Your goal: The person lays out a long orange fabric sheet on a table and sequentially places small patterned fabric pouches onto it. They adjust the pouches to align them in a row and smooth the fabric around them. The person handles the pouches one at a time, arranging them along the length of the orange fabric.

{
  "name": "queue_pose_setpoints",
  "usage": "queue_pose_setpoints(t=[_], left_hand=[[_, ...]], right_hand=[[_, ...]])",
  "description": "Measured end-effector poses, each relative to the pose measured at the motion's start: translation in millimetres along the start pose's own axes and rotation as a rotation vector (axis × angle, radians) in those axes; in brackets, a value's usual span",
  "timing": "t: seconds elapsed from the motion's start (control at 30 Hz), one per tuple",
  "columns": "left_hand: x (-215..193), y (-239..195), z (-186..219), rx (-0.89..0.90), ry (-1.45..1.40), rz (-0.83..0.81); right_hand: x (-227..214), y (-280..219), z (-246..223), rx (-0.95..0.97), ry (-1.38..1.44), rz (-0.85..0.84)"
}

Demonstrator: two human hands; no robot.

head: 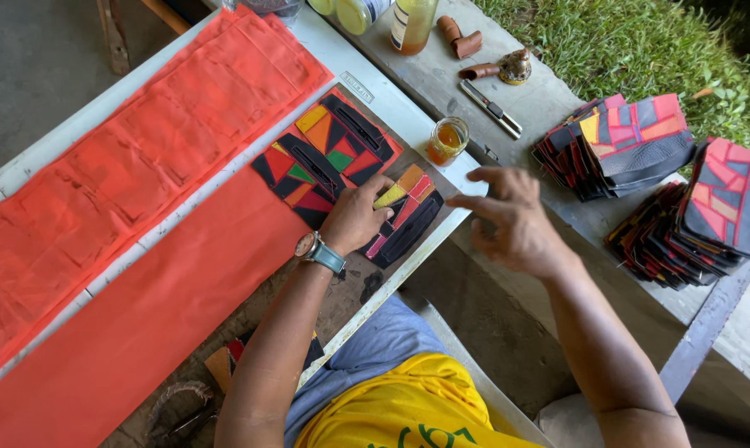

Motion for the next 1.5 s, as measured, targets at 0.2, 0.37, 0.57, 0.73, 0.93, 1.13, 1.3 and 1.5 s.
queue_pose_setpoints(t=[0.2, 0.37, 0.57, 0.73, 0.93, 1.13, 1.3, 1.5], left_hand=[[11.8, -5.1, 0.2, 0.078, -0.187, -0.052], [14.4, -2.4, -1.7, 0.031, -0.065, 0.043], [12.0, 2.9, -4.1, -0.006, -0.048, 0.018], [12.7, 2.4, -3.6, 0.038, -0.044, 0.038], [13.2, 2.5, -8.1, -0.066, -0.051, -0.021], [8.9, 1.9, -0.7, 0.007, -0.086, -0.013], [6.6, 0.7, 6.0, -0.027, -0.058, -0.019], [1.7, 0.9, 11.5, -0.053, -0.104, -0.021]], right_hand=[[21.5, -30.1, -5.6, 0.196, 0.226, 0.172], [33.6, -54.1, -14.5, 0.196, 0.004, 0.071], [55.3, -45.6, -9.6, 0.192, -0.075, 0.000], [60.8, -41.7, -12.4, 0.086, -0.297, -0.103], [51.2, -47.9, -12.8, 0.196, -0.235, -0.010], [61.3, -29.2, -7.2, 0.210, -0.419, -0.148], [58.9, -24.9, -8.3, 0.005, -0.572, -0.203], [17.5, 22.1, 34.9, 0.210, -0.383, 0.132]])
Point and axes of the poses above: each hand's wrist, its own y-axis towards the middle knuckle, its own x-axis out of the palm, z = x × y, the point moved 2 cm from there along y, towards the middle knuckle, and after that the axes turned 9 degrees about -x, right-handed, at the moved point
